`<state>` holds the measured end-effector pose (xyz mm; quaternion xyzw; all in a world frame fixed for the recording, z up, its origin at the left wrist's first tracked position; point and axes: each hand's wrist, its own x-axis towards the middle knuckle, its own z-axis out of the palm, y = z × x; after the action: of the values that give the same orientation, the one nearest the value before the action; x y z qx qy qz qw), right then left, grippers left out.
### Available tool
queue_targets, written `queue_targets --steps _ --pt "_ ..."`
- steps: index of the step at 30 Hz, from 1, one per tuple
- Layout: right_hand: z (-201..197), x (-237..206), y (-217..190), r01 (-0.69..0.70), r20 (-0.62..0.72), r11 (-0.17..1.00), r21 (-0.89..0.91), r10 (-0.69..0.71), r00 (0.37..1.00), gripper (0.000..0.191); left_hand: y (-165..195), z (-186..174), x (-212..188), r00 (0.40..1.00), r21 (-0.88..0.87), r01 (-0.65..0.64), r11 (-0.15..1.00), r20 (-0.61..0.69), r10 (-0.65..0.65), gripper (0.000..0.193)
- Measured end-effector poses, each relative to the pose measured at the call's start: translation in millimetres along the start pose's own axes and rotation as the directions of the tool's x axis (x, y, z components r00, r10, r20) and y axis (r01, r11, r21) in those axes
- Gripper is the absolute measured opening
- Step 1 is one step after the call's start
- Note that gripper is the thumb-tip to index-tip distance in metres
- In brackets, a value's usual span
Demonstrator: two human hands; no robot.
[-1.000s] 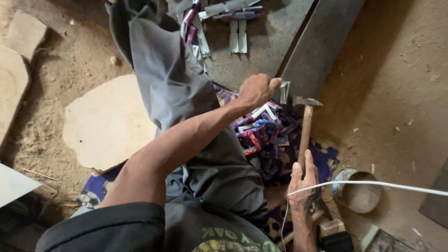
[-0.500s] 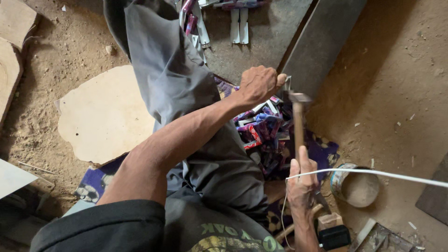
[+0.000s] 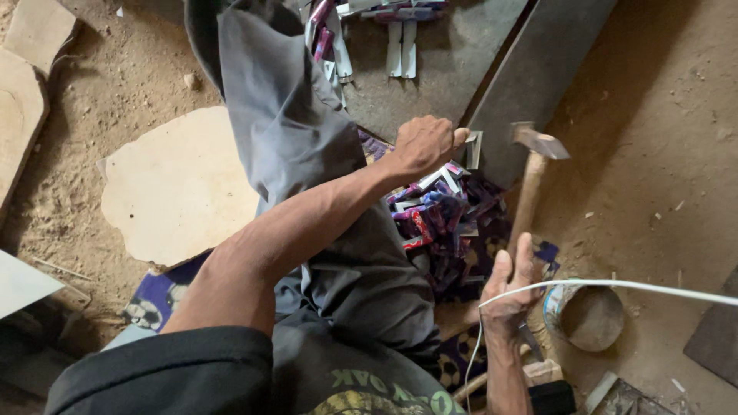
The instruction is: The person sits on the ground and hammers small metal strips onto colorful wrapped firecracker tubes one at a time, using a steel bar as an anvil. They pick each tube, position a metal piece on it, strike it with a hammer, and set the finished piece aside with the growing pile.
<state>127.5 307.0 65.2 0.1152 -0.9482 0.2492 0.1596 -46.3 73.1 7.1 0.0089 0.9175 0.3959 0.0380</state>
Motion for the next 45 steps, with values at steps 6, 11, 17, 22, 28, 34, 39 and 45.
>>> queue_targets --steps 6,11,17,22,28,34,39,45 --pt "5 15 -4 -0.044 0.020 0.998 0.048 0.043 0.999 0.043 -2 -4 3 0.988 0.005 0.074 0.997 0.135 -0.074 0.062" --pt "4 13 4 -0.044 0.081 0.999 0.032 0.041 0.996 0.045 -8 3 1 0.999 -0.027 -0.025 0.999 0.021 0.026 0.061" --pt "44 25 30 -0.758 0.432 0.557 0.340 0.624 0.652 0.057 8 -18 -8 0.997 -0.037 -0.067 0.997 0.032 0.068 0.058" --pt "24 39 33 0.010 0.018 0.991 0.136 -0.012 1.000 0.037 38 -44 -35 0.948 -0.371 -0.234 0.899 0.119 0.296 0.047" --pt "-38 69 6 -0.274 0.209 0.760 0.589 0.184 0.961 0.031 66 -44 -62 0.909 -0.293 -0.306 0.906 0.193 0.369 0.040" --pt "-73 59 -25 -0.138 0.067 0.903 0.407 0.121 0.990 0.032 86 -33 -95 0.843 -0.187 -0.510 0.840 0.084 0.531 0.038" --pt "-91 45 -36 -0.070 0.118 0.934 0.350 0.030 0.993 0.038 76 -17 -116 0.859 -0.109 -0.487 0.867 0.122 0.497 0.049" --pt "-91 31 -37 0.082 0.019 0.987 0.135 -0.085 0.996 0.047 67 16 -125 0.868 0.024 -0.494 0.869 -0.043 0.495 0.061"
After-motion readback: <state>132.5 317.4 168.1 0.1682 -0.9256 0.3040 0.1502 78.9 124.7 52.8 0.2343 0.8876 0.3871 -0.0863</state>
